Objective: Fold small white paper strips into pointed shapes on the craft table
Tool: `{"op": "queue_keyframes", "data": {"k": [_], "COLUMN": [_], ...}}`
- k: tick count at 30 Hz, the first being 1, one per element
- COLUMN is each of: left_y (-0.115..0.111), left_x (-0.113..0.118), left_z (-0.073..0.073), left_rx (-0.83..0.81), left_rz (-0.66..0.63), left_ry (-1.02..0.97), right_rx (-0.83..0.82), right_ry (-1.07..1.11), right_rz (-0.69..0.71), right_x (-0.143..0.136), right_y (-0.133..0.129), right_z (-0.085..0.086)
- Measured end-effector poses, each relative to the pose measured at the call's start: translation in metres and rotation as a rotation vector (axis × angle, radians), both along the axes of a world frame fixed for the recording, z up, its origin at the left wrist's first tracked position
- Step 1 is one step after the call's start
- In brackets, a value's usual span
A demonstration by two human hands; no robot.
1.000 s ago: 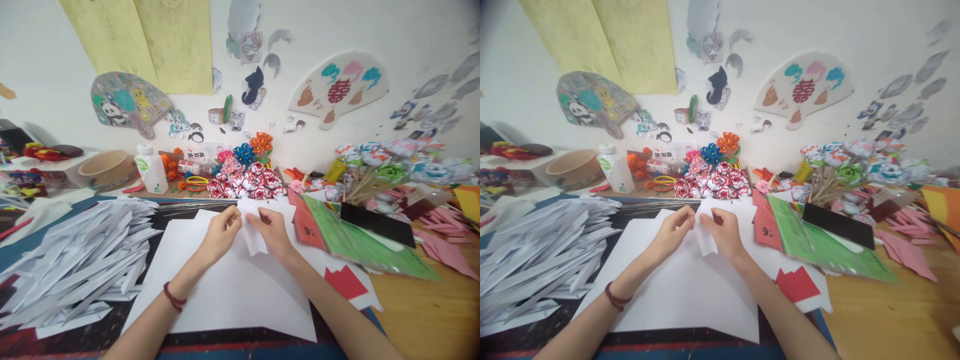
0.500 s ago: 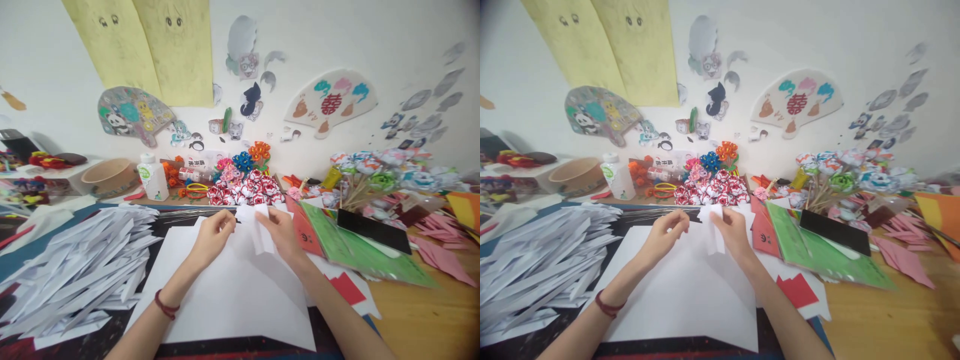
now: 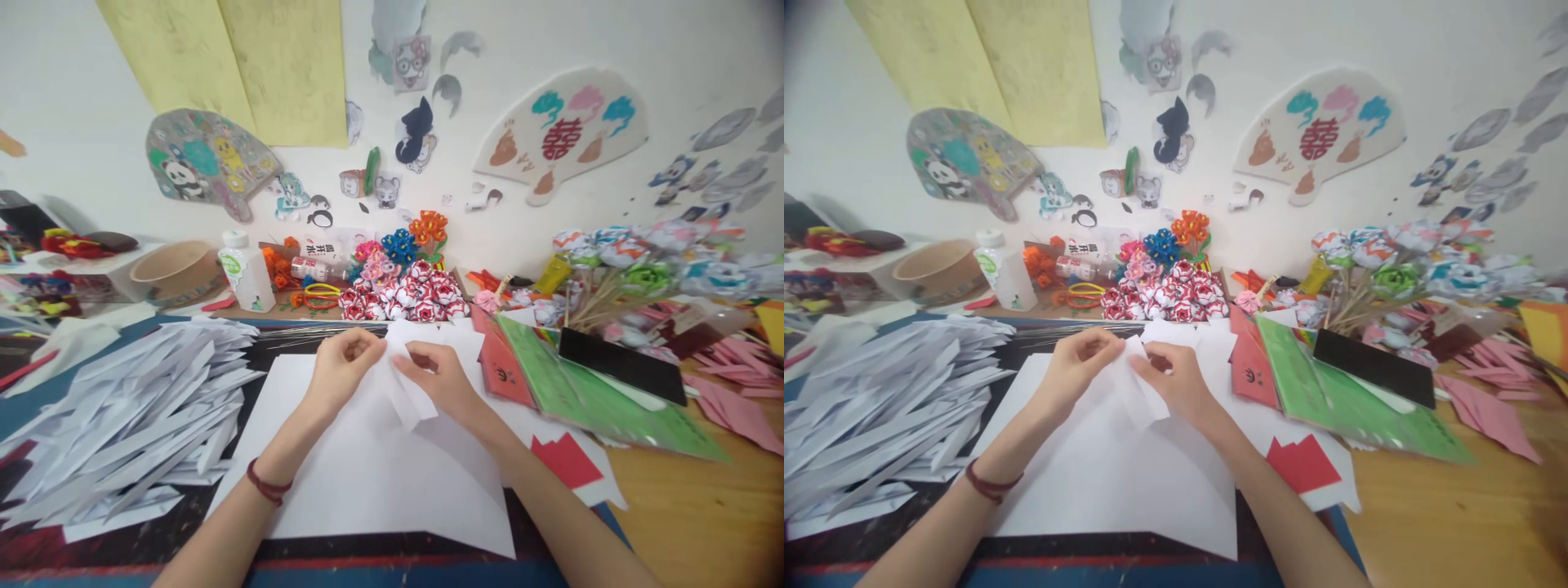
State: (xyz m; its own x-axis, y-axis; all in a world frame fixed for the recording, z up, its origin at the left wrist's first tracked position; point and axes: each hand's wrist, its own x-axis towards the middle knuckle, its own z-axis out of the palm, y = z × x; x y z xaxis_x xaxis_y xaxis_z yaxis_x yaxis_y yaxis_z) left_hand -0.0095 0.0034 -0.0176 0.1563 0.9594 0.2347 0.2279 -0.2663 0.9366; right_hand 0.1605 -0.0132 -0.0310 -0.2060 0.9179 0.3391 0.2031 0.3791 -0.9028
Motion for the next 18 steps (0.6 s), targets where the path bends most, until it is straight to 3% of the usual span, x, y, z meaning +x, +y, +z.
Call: {"op": "queue_keyframes", "data": {"k": [3,5,9,11,15,18], "left_y": [0.0,0.001,0.001,-0.001,-0.007,-0.012], "left_x": [-0.002,-0.004,-0.004,-0.001,0.009,0.015], "left_z": [0.002,0.002,0.003,0.002,-0.002,-0.007], "left_rx": [-0.027,-0.043,-0.098,-0.13,-0.158,-0.116], "left_rz": [0.118,0.188,0.208,0.184,0.143,0.112], "left_ry": [-0.212,-0.328,-0.415,-0.415,-0.378,-0.32], "right_rx": [-0.129,-0.169,-0.227,-0.29,-0.306,-0.278], "right_ry": [0.185,0.251,0.223,0.133,0.056,0.118], "right_rz": [0.04,-0.021,-0.125,-0.052,0.226,0.237], "right_x": [0.003,0.006,0.012,0.012,0.009,0.007], "right_y": [0.005,0.012,0.023,0.023,0.013,0.008], "right_z": [-0.002,-0.009,-0.022,-0.022,-0.01,-0.004]}}
